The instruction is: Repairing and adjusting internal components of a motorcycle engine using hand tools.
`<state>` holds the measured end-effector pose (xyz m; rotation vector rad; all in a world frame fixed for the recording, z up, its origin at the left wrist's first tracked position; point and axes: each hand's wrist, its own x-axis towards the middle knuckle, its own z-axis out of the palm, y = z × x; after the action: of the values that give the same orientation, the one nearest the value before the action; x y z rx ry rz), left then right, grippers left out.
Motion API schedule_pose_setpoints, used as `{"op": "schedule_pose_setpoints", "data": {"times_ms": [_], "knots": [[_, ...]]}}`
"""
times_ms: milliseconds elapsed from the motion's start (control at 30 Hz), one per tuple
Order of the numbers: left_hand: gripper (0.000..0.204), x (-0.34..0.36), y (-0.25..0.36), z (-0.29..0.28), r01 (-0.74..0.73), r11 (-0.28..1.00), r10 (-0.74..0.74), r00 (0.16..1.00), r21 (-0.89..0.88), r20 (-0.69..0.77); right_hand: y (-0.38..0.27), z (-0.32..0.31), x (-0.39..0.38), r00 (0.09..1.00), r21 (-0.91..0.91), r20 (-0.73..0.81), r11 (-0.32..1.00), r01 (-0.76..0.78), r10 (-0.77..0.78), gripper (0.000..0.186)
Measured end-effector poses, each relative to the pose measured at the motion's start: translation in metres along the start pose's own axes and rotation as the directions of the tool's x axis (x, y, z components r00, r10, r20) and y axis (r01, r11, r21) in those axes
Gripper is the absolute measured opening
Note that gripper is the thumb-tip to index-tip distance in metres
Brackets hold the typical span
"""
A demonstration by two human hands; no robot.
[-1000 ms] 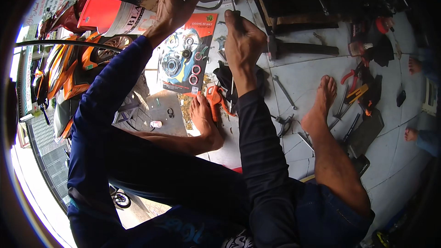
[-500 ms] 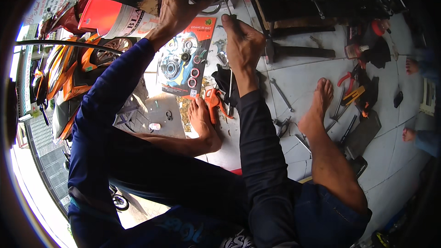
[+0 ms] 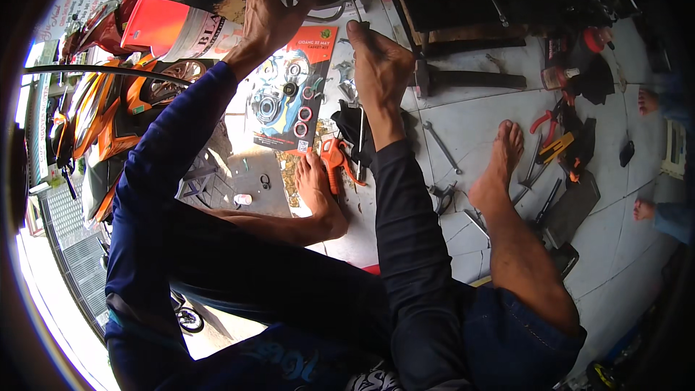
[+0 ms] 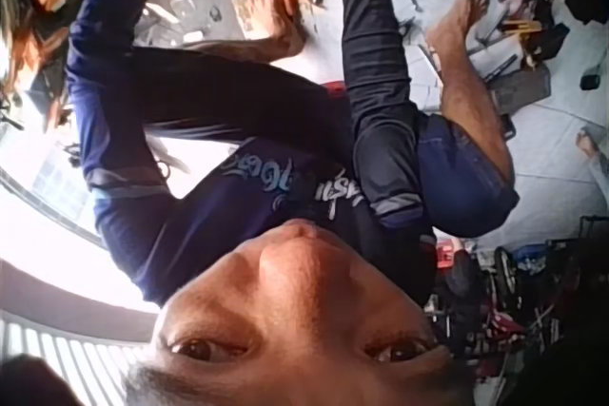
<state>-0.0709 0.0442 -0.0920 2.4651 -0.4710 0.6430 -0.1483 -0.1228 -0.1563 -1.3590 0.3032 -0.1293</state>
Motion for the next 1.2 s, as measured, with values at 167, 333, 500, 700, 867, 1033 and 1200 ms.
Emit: {"op": "schedule_pose_setpoints", "data": {"times_ms": [167,333,500,700,867,1033,1200], "knots": [[0.080,0.002,0.003,-0.007,-0.129,0.992,0.129,0.991,-0.006,-0.037,0.007,0.000,0.001,0.999,0.036,-0.011,0.999,0.035,-0.035,0.044],[0.062,0.008,0.001,-0.013,-0.338,0.939,0.342,0.935,0.066,-0.089,0.004,-0.002,-0.002,1.000,0.011,0.003,1.000,0.029,-0.029,0.043],[0.039,0.032,0.011,-0.001,-0.747,0.659,0.751,0.646,0.087,-0.135,0.001,-0.002,-0.001,0.999,0.010,-0.012,0.999,0.031,-0.031,0.040],[0.044,0.038,0.024,0.000,-0.798,0.565,0.825,0.549,0.212,-0.132,0.001,-0.003,0.000,0.998,-0.066,-0.010,0.996,0.059,-0.060,0.036],[0.045,0.028,0.014,0.000,-0.711,0.589,0.684,0.692,0.384,0.233,-0.001,-0.003,-0.001,0.996,-0.073,-0.012,0.994,0.086,-0.087,0.033],[0.044,0.034,0.002,0.021,-0.845,0.509,0.813,0.410,0.162,-0.415,0.000,-0.004,0.001,0.993,-0.104,-0.019,0.988,0.115,-0.118,0.033],[0.040,0.003,0.002,-0.009,-0.682,0.597,0.647,0.721,0.423,0.250,0.002,-0.002,0.003,0.993,-0.013,-0.056,0.994,0.106,-0.106,0.036]]}}
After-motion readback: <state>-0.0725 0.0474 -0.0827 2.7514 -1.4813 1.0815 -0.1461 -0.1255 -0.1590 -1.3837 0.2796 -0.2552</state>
